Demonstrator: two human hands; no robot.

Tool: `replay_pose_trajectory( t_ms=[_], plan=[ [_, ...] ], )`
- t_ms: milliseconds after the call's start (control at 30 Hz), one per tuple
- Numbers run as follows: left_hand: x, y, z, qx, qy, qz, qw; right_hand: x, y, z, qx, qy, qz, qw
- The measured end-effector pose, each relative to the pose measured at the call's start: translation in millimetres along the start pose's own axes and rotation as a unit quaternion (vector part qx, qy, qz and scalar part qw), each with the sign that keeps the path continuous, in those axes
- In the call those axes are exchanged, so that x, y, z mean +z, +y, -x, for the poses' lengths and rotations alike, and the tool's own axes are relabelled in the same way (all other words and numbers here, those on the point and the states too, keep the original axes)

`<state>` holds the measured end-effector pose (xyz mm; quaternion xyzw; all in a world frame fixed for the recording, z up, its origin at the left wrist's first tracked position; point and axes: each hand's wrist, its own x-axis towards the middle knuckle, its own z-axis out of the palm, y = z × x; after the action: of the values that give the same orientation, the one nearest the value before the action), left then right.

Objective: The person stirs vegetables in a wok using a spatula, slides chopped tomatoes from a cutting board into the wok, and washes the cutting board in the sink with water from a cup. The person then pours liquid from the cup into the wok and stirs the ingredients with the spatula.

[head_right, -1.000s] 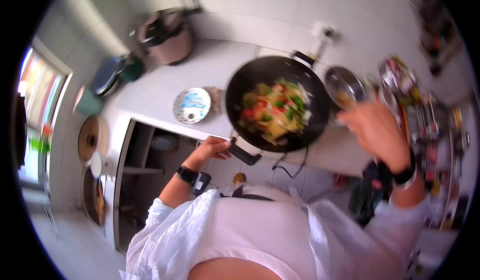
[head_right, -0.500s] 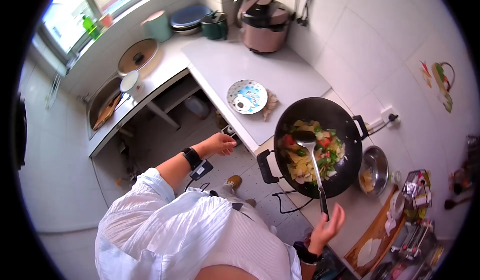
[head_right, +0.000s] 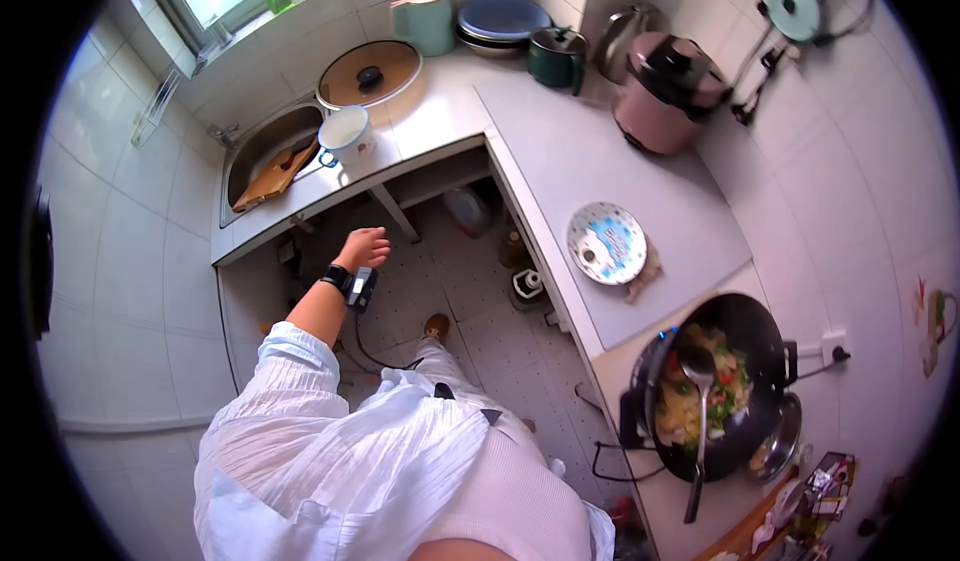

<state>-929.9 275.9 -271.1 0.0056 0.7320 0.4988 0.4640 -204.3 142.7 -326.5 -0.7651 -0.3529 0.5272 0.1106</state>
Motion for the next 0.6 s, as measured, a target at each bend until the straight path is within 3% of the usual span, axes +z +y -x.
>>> replay_pose_trajectory(
  t_ms=[167,300,433,567,600],
  plan=[
    [-102.2,48.5,-111.8,0.016,0.121,0.063,0.991,94.3,-57.5,-31.5,0.021,-0.048,0.048,0.998],
    [-147.0,93.3,-154.0,0.097,0.162,0.022,0.982,174.8,-67.8,-67.1,-0.018,-0.091,0.075,0.993],
    [-151.6,143.9,-172.4,0.034,0.088,-0.092,0.991,219.1,-76.2,-117.5,-0.090,-0.146,0.084,0.982],
    [-151.3,138.3,-211.5,-0.018,0.010,-0.126,0.992,243.2,-270.0,-41.7,-0.097,-0.124,0.076,0.985],
    [-152.3,129.3,-220.1,0.039,-0.007,-0.117,0.992,246.1,-285.9,-51.9,-0.098,-0.127,0.089,0.983]
  ],
)
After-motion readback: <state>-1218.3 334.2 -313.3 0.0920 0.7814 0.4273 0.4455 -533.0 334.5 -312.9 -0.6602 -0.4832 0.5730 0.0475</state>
